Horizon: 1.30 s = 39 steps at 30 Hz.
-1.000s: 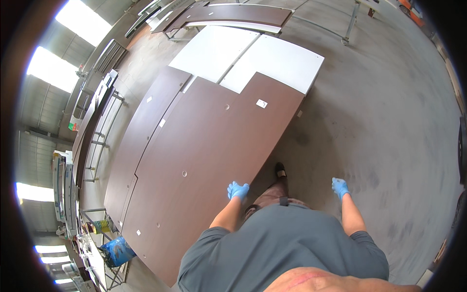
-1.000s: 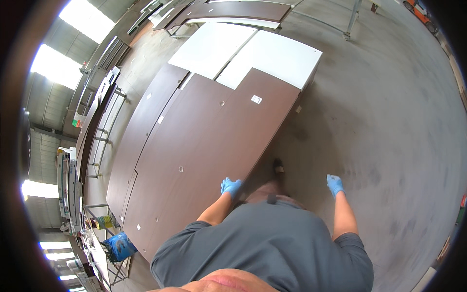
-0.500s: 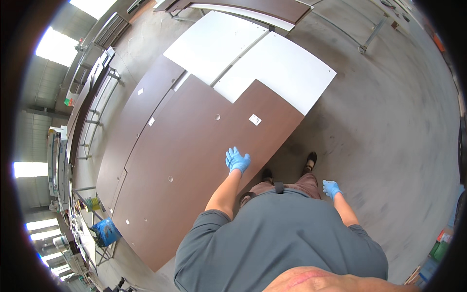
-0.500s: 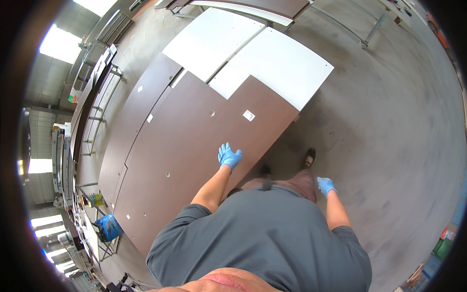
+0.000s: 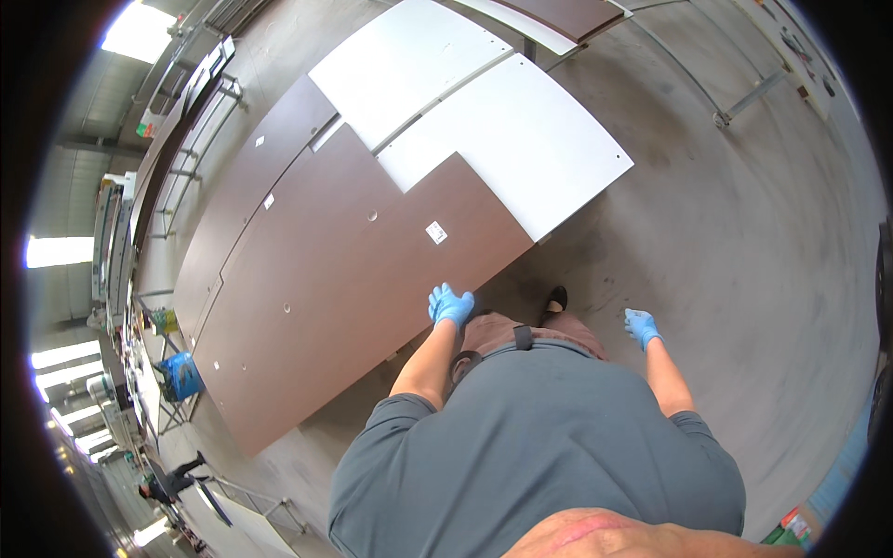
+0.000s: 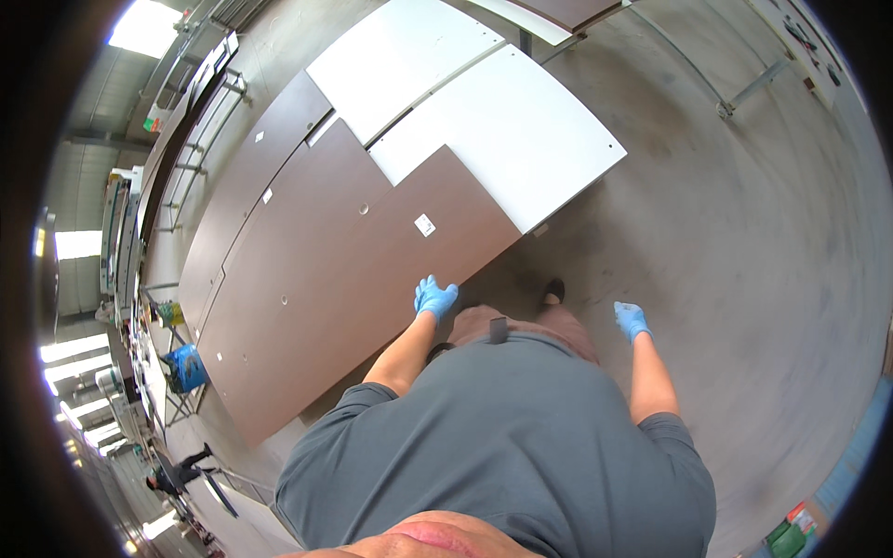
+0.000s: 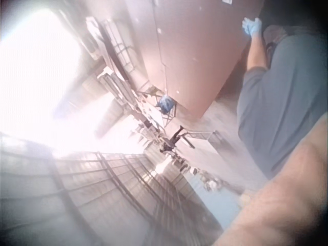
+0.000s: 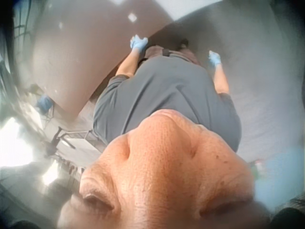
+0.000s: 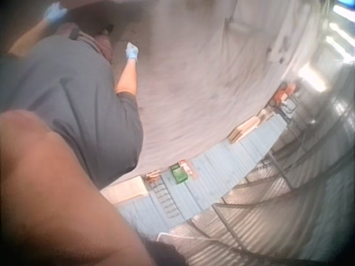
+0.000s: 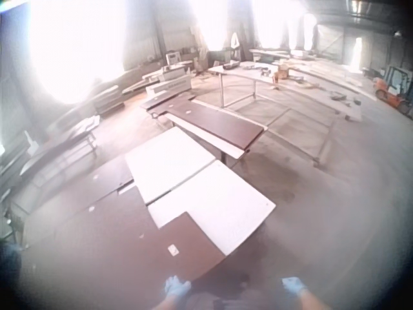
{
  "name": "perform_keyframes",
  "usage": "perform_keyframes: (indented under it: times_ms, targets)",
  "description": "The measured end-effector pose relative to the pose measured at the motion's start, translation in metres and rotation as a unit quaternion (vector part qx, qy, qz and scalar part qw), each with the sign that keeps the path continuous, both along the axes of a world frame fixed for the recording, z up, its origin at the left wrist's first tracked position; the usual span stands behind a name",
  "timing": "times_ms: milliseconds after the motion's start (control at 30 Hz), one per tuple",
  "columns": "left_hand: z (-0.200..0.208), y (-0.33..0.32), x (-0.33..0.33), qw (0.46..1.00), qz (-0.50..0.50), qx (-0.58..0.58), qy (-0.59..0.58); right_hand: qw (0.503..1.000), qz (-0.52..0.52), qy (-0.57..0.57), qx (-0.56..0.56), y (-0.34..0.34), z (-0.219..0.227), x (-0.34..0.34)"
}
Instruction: The person assembles flat-pack furniture by handling brown and white panels, wiping them with a cloth, and positioning them on a workbench. They also move and stack panels while another person works nearby.
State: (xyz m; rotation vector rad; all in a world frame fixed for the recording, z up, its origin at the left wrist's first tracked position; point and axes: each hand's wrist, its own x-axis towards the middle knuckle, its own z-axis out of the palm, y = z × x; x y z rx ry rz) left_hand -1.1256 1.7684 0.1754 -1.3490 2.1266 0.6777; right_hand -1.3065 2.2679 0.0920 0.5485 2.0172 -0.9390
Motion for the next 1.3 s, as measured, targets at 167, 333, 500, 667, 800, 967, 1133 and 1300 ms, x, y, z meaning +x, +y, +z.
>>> perform_keyframes:
  times_ms: [167,333,500,667,800,967,1133,1300]
  targets:
    - [-0.002,0.036,-0.033,0.998,-0.001,0.02,0.057,0.994,0.087,-0.021,0.065,0.025,0.002,-0.055]
    - [0.0,0.014,-0.023,0.999,-0.001,0.036,0.01,0.997,0.075,-0.001,0.031,-0.023,0.005,-0.077]
    - [0.0,-0.028,-0.002,0.991,0.132,0.032,0.012,0.994,0.087,-0.024,-0.064,-0.081,-0.007,-0.086]
    - [0.022,-0.043,0.029,0.97,0.242,0.018,0.001,0.975,0.196,-0.016,-0.101,-0.12,-0.015,-0.106]
    - [0.032,-0.029,0.057,0.942,0.334,0.008,0.039,0.964,0.257,-0.058,0.016,-0.148,-0.001,-0.129]
    - [0.015,0.032,0.112,0.889,0.456,-0.001,0.048,0.922,0.383,-0.038,0.03,-0.19,0.017,-0.163]
    - [-0.011,0.121,0.168,0.801,0.594,0.07,0.026,0.933,0.355,-0.001,-0.058,-0.24,0.014,-0.189]
    - [-0.025,0.18,0.189,0.753,0.639,0.148,0.05,0.899,0.429,-0.015,-0.085,-0.259,-0.006,-0.188]
